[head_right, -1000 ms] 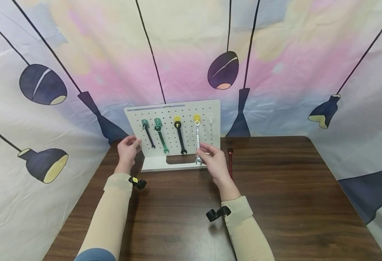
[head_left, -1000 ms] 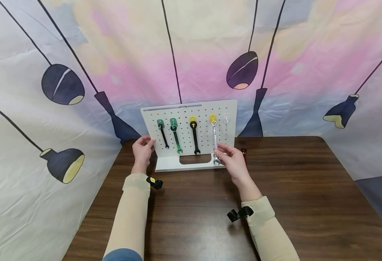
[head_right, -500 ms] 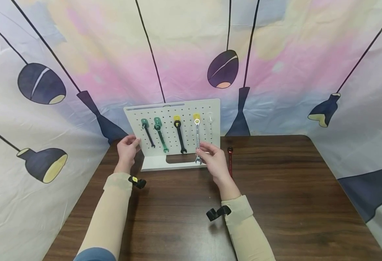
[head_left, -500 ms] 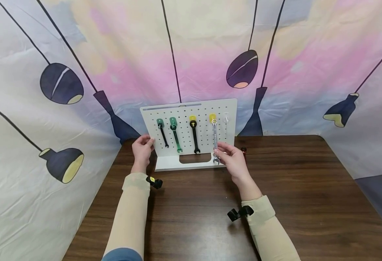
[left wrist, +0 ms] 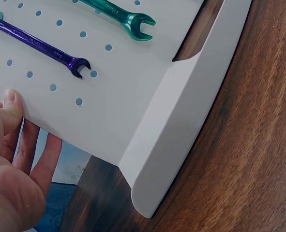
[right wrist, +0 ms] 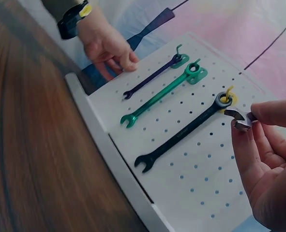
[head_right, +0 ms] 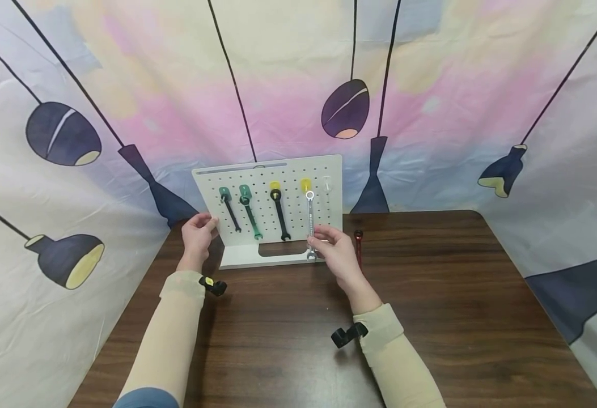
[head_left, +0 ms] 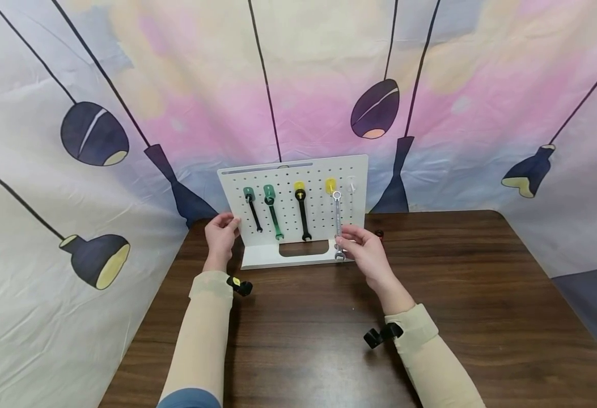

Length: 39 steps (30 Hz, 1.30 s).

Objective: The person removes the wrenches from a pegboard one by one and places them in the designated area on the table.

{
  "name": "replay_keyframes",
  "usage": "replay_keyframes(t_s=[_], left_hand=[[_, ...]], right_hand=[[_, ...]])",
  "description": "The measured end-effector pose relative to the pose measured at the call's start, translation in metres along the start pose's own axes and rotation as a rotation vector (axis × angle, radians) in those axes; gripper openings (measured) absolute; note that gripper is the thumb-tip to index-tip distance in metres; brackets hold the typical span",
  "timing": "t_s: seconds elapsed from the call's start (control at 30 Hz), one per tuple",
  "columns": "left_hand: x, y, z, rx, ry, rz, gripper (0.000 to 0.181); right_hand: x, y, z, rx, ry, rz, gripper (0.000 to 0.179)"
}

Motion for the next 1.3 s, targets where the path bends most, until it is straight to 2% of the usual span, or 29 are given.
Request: replay_keyframes(t_s=[0.13,0.4,0.6,0.77,1.07,1.3], left_hand=[[0.001,-0.001,-0.002,0.005,-0.008,0.006,0.011],[0.0,-0.001,-0.003,0.017,0.012,0.003,0.018],[-0.002,0.0,-0.004,0.025,0.006,-0.012,0.017],[-0.001,0.0,-0.003,0.02,0.01,-0.006,0.017],[-0.001,0.0,-0.003,0.02,0.01,-0.006,0.019],[-0.001,-0.002,-0.005,0.013,-0.003,-0.003,0.019]], right_hand=[[0.009,0.0,0.004,-0.007,0.0,-0.012,0.038],[0.031,0.003,0.014,-0.034,-0.009,-0.023,0.042],[0.059,0.01,0.023,-0.062,0.04,0.017,0.043],[0.08,0.011,0.027,-0.076,0.033,0.042,0.043],[0.108,0.012,0.031,-0.093,0.019,0.058,0.046],[0.122,0.016,0.032,-0.1,0.015,0.074,0.048]])
Point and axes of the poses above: each hand's wrist, its own y-axis away from the middle knuckle, its own x-axis out of the back of the hand, z = x × y, the point moved 10 cm from there along -y, towards the middle knuckle, and after that the axes turned 13 degrees about -y, right-handed, at the moved point
